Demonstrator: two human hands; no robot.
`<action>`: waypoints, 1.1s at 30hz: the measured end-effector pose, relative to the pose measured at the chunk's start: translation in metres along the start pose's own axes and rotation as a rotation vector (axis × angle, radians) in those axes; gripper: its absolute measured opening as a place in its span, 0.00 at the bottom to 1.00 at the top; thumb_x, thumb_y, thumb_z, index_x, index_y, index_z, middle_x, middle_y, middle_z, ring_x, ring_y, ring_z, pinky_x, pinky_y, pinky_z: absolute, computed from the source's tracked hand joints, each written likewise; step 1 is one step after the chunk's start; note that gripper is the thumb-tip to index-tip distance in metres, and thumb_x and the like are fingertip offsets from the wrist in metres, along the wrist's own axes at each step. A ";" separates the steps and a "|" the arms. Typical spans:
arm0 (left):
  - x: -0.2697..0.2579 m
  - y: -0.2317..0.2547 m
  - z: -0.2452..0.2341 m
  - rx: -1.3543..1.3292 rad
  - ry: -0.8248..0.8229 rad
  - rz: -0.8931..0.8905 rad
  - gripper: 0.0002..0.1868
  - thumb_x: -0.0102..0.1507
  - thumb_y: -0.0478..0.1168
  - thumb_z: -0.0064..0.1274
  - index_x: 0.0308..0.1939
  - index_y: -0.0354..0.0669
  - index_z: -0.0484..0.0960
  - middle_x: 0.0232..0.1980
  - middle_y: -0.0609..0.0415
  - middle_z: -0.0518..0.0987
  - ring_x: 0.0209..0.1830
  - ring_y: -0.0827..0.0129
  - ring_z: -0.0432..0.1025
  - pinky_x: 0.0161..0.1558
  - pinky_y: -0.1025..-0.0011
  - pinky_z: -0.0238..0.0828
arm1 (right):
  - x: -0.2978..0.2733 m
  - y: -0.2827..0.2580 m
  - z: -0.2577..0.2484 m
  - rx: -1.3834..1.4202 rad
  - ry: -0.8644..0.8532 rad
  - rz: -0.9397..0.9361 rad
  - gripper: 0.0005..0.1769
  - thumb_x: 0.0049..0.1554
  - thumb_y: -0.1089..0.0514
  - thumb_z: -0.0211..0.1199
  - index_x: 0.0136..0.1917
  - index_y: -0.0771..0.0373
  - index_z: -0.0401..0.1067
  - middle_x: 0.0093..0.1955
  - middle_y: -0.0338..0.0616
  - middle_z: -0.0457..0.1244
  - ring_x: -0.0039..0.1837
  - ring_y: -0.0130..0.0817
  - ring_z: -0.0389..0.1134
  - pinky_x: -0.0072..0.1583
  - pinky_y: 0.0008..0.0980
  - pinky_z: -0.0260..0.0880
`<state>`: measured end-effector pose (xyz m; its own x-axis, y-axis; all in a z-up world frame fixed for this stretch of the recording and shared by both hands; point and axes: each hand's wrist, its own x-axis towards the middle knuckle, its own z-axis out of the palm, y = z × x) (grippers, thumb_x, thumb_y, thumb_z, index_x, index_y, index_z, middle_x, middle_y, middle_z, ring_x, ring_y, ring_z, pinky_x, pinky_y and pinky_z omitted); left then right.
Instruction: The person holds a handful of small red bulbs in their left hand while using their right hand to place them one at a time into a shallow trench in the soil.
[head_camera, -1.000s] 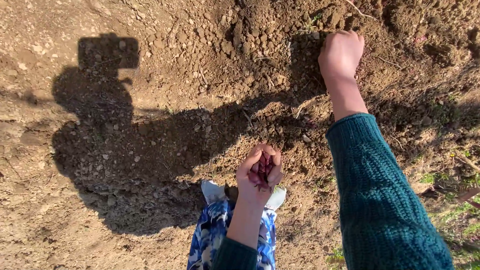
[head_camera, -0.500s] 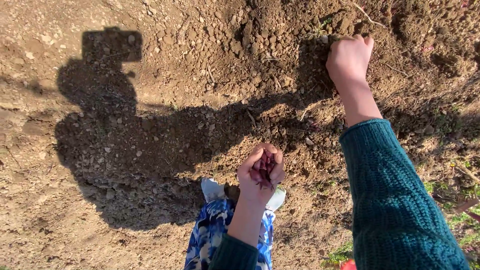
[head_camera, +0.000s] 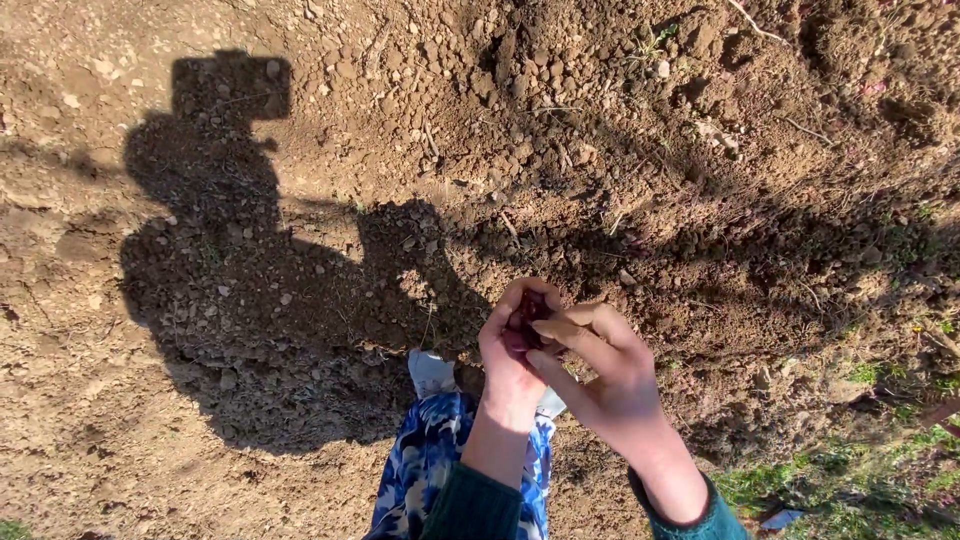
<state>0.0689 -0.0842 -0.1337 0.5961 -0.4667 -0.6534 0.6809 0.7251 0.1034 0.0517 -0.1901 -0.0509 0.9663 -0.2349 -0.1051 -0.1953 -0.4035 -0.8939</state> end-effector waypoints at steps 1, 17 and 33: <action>0.000 0.000 -0.006 0.000 0.000 0.002 0.13 0.70 0.41 0.40 0.44 0.38 0.79 0.40 0.51 0.78 0.37 0.69 0.72 0.35 0.75 0.67 | -0.005 -0.001 0.004 0.001 -0.001 -0.001 0.14 0.54 0.61 0.72 0.53 0.63 0.74 0.52 0.42 0.65 0.49 0.32 0.70 0.52 0.27 0.77; -0.001 0.012 0.003 -0.037 0.062 -0.050 0.14 0.70 0.45 0.43 0.45 0.38 0.78 0.41 0.51 0.79 0.37 0.69 0.72 0.43 0.73 0.67 | 0.009 -0.007 0.007 -0.074 -0.179 0.089 0.14 0.59 0.54 0.64 0.53 0.64 0.69 0.51 0.44 0.64 0.50 0.37 0.63 0.53 0.33 0.69; 0.001 0.028 0.012 -0.107 0.050 -0.070 0.13 0.70 0.44 0.45 0.43 0.41 0.83 0.37 0.51 0.78 0.21 0.74 0.63 0.22 0.79 0.57 | 0.250 0.288 -0.030 -0.748 0.167 0.165 0.12 0.57 0.71 0.65 0.54 0.69 0.81 0.46 0.56 0.70 0.46 0.43 0.73 0.54 0.38 0.78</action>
<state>0.0936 -0.0704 -0.1227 0.5252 -0.4938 -0.6931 0.6688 0.7431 -0.0226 0.2319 -0.3918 -0.3215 0.8885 -0.4497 -0.0908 -0.4526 -0.8265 -0.3347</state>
